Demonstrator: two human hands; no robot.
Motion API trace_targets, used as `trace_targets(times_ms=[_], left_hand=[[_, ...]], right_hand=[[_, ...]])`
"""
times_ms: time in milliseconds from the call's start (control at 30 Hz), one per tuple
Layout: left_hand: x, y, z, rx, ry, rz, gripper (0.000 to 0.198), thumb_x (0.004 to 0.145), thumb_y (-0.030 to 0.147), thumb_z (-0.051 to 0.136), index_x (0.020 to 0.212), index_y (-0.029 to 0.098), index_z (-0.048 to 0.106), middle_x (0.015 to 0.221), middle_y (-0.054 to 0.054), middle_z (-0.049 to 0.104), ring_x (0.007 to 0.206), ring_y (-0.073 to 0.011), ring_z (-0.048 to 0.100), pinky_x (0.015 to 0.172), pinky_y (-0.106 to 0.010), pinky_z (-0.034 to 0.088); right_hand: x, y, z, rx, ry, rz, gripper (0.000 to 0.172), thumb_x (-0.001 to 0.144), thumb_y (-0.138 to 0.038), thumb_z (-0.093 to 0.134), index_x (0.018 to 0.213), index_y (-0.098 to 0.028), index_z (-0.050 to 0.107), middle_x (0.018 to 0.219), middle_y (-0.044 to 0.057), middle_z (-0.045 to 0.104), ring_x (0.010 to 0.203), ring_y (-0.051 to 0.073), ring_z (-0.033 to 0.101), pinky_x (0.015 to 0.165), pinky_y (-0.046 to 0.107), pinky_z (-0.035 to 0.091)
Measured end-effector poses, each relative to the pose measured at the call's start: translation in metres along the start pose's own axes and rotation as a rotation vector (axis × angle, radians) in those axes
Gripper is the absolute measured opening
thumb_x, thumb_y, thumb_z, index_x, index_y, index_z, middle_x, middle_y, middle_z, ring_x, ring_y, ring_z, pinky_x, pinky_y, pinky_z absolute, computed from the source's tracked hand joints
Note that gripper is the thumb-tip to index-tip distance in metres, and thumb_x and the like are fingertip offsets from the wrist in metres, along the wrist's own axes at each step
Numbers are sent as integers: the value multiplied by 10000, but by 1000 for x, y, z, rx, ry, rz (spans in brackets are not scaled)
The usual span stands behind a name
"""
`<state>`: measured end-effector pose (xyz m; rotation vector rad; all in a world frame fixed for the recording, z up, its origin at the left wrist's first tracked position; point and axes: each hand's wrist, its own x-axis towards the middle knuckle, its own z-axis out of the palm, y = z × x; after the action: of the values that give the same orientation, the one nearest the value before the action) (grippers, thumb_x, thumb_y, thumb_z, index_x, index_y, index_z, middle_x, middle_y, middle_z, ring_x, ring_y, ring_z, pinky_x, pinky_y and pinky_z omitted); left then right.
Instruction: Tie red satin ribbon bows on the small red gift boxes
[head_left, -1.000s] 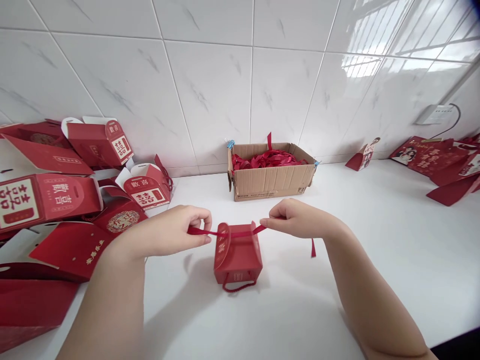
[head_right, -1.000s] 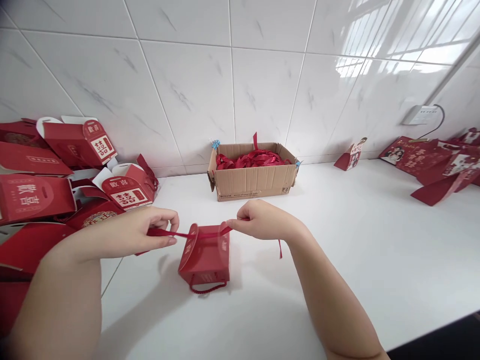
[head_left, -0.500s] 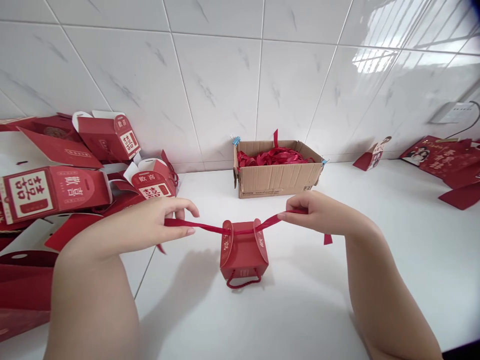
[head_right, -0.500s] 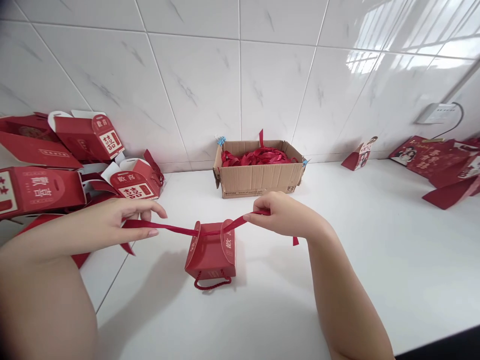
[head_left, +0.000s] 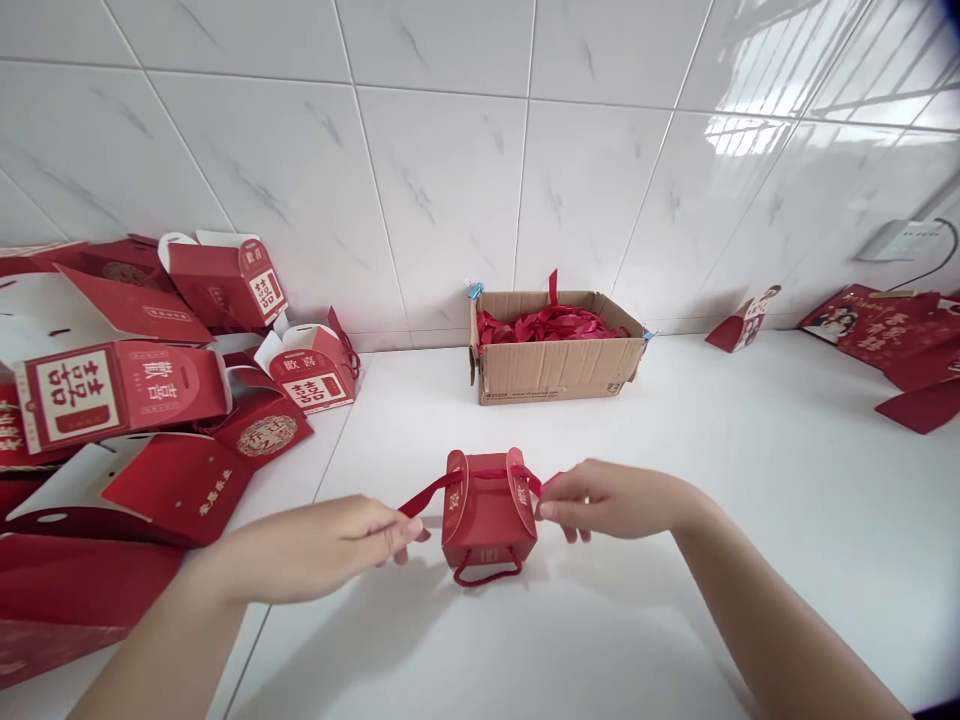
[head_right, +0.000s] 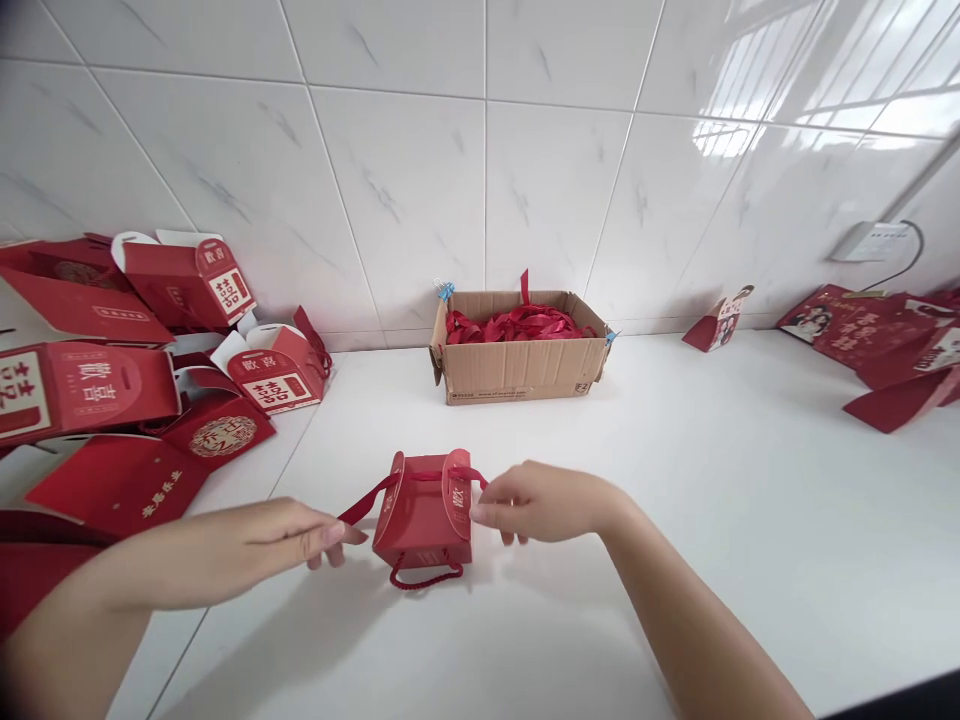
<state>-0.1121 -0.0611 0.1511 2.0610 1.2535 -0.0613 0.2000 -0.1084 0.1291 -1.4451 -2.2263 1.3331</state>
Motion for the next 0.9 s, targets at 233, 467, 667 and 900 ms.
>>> trace_targets(times_ms=[233,467,667,900], left_hand=[[12,-14,59,-340,26,-36,519,815,645,397,1155,327,629,1197,-13,639,1122,-236,556,910,-296,429],[41,-9,70,-703,382,-97,629,792,665,415,1255,263,554,1180,-94,603,985,-246,581,811,-339,462],[28,11,34,-882,620,164,438,777,526,573,1027,180,672,1117,-84,625,847,-173,570,752,-281,463],[-4,56,-4,-121,494,304,322,822,491,518,766,207,659,831,-19,656,865,-212,578,743,-283,439]], right_hand=[[20,37,49,486,89,110,634,870,-673,229,1038,-181,592,817,75,632,593,138,535,548,278,423],[44,39,59,921,387,97,559,827,-661,404,1152,-240,576,707,0,518,501,87,369,465,227,315],[44,16,48,1097,672,-206,354,799,-500,591,1037,-245,650,800,-1,520,619,83,443,573,222,373],[10,-29,3,288,465,-361,228,851,-381,550,821,-189,670,863,46,623,837,166,541,754,308,441]])
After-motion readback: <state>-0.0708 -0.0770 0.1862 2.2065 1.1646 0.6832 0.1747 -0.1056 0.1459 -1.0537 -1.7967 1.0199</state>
